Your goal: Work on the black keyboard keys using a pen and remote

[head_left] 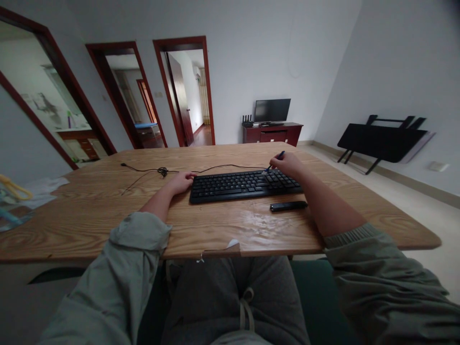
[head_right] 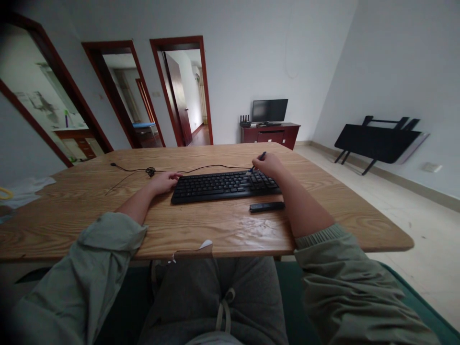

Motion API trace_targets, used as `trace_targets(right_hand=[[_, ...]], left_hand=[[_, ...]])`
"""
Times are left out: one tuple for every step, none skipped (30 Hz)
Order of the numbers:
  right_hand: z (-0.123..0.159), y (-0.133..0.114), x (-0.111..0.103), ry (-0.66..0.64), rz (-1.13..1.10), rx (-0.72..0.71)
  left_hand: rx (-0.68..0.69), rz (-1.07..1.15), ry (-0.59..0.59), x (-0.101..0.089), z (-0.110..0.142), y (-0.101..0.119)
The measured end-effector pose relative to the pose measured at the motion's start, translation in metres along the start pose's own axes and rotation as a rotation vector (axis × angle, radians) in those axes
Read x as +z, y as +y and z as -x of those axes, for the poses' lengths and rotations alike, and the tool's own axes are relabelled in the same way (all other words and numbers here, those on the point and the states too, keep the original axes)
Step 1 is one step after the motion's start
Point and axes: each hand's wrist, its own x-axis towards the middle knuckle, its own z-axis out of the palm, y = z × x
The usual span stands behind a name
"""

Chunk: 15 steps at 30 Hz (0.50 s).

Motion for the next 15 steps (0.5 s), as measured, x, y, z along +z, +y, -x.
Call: trace_targets(right_hand=[[0.001, -0.003, 0.003, -0.036, 0.003, -0.012], [0.001, -0.005, 0.006, -0.06, 0.022, -0.013], [0.001, -0.005, 0.007, -0.072, 0.048, -0.004], [0.001, -0.003, 0.007, -0.071, 0.075, 0.013], [0.001, -0.001, 0.006, -0.066, 0.102, 0.035], [0.0, 0.003, 0.003, -0.058, 0.13, 0.061], [0.0, 0.007, 0.0, -0.05, 0.158, 0.088], [-0.001, 0.011, -0.004, -0.041, 0.189, 0.112], [-0.002, 0.016, -0.008, -0.031, 0.221, 0.131], [-0.002, 0.02, -0.012, -0.025, 0.255, 0.146], [-0.003, 0.025, -0.016, -0.022, 0.287, 0.161], [-0.004, 0.03, -0.019, -0.026, 0.315, 0.178], [-0.005, 0.035, -0.022, -0.033, 0.339, 0.194], [-0.005, 0.04, -0.025, -0.039, 0.357, 0.208], [-0.005, 0.045, -0.028, -0.04, 0.376, 0.222]], left_hand=[[0.0, 0.001, -0.004, 0.0, 0.001, 0.001], [0.004, -0.003, -0.009, -0.001, 0.001, 0.002], [0.012, -0.01, -0.014, -0.001, 0.002, 0.002], [0.02, -0.019, -0.016, -0.001, 0.001, 0.002], [0.028, -0.025, -0.016, -0.001, 0.001, 0.001], [0.032, -0.029, -0.018, -0.001, 0.0, 0.0], [0.032, -0.028, -0.017, -0.001, -0.001, -0.001], [0.029, -0.024, -0.013, 0.0, -0.002, -0.003], [0.027, -0.019, -0.006, 0.0, -0.003, -0.004], [0.026, -0.018, 0.001, 0.0, -0.003, -0.005], [0.026, -0.023, 0.006, 0.001, -0.004, -0.006], [0.027, -0.033, 0.01, 0.001, -0.004, -0.007], [0.028, -0.047, 0.009, 0.001, -0.004, -0.007], [0.03, -0.064, 0.005, 0.0, -0.004, -0.008], [0.033, -0.08, 0.002, 0.0, -0.004, -0.007]])
